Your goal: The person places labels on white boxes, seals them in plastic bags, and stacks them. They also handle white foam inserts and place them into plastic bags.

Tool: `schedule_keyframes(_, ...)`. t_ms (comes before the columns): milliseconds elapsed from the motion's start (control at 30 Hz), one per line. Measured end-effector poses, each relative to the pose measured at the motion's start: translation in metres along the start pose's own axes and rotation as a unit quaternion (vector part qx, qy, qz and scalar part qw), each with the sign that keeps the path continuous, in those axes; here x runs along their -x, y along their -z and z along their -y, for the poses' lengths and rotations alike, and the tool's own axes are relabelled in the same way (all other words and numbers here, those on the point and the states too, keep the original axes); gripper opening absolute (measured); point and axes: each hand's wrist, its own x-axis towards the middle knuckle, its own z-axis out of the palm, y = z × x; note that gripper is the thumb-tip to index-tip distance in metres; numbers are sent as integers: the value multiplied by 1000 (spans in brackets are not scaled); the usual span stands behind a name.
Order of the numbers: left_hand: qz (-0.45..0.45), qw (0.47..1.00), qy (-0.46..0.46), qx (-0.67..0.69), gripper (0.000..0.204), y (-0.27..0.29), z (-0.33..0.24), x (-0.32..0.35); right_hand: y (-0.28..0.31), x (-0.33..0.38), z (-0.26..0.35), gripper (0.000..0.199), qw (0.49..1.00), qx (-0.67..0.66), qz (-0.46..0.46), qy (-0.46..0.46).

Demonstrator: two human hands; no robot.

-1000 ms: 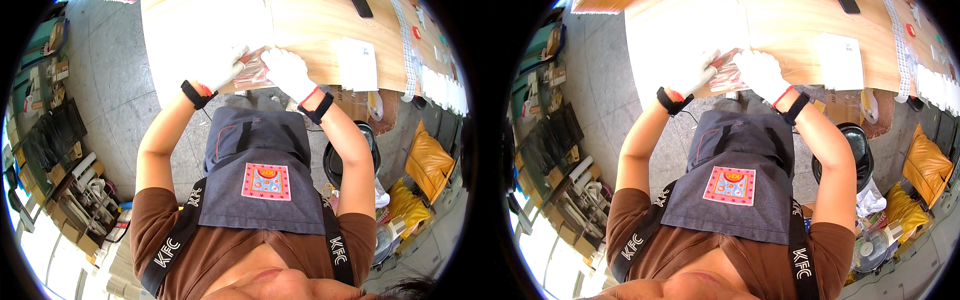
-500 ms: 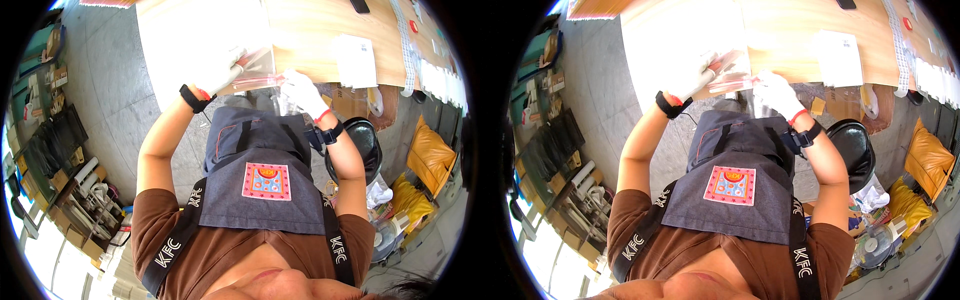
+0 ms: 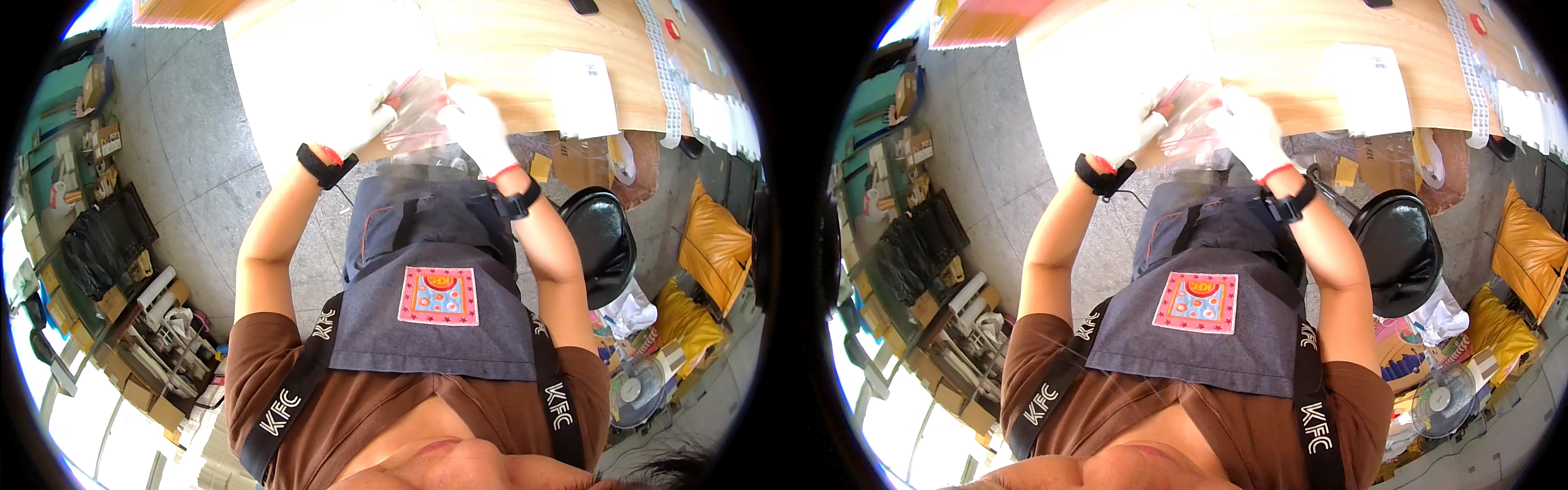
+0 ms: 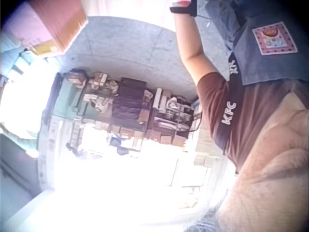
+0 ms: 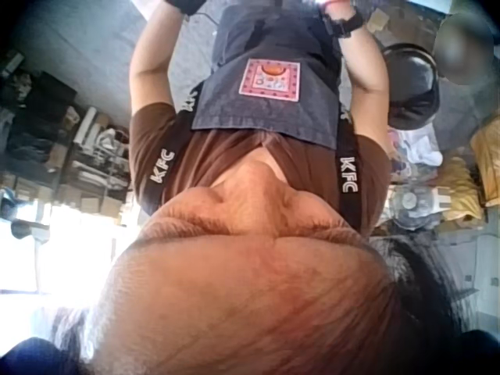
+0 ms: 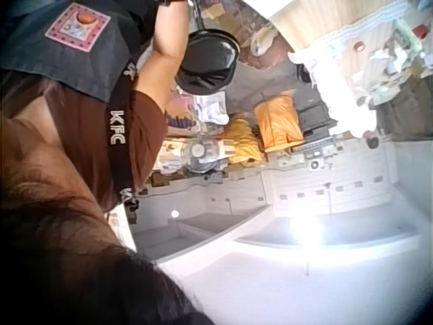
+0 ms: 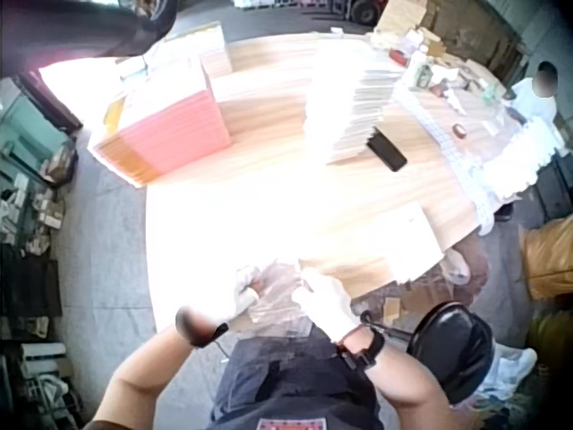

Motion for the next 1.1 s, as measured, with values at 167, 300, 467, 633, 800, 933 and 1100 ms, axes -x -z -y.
schedule_keyframes(167,-28,999,-15,1,26,-1,3,4,31,7,27,26,991,-76,-30,103)
schedule_keyframes(300,-14,1000,-18,-9,28,2,2,2,6,-17,27,41,988,59,144,-3)
schedule_keyframes(467,-5,1000,-27,6,29,1,8,2,-22,-31,14,42,993,44,85,-75)
schedule_keyframes(633,-35,998,-52,-30,26,1,9,2,-32,-28,-4,34,999,32,39,-5)
schedule_keyframes(800,-12,998,-41,-38,18,4,6,1,12,-13,8,29,992,78,92,-28)
schedule_keyframes(933,-2,1000,-26,-3,15,3,2,-1,45,-13,21,26,994,-44,16,102)
schedule_keyframes(1100,-13,999,-37,-4,19,1,6,-1,22,-28,9,26,972,87,152,160)
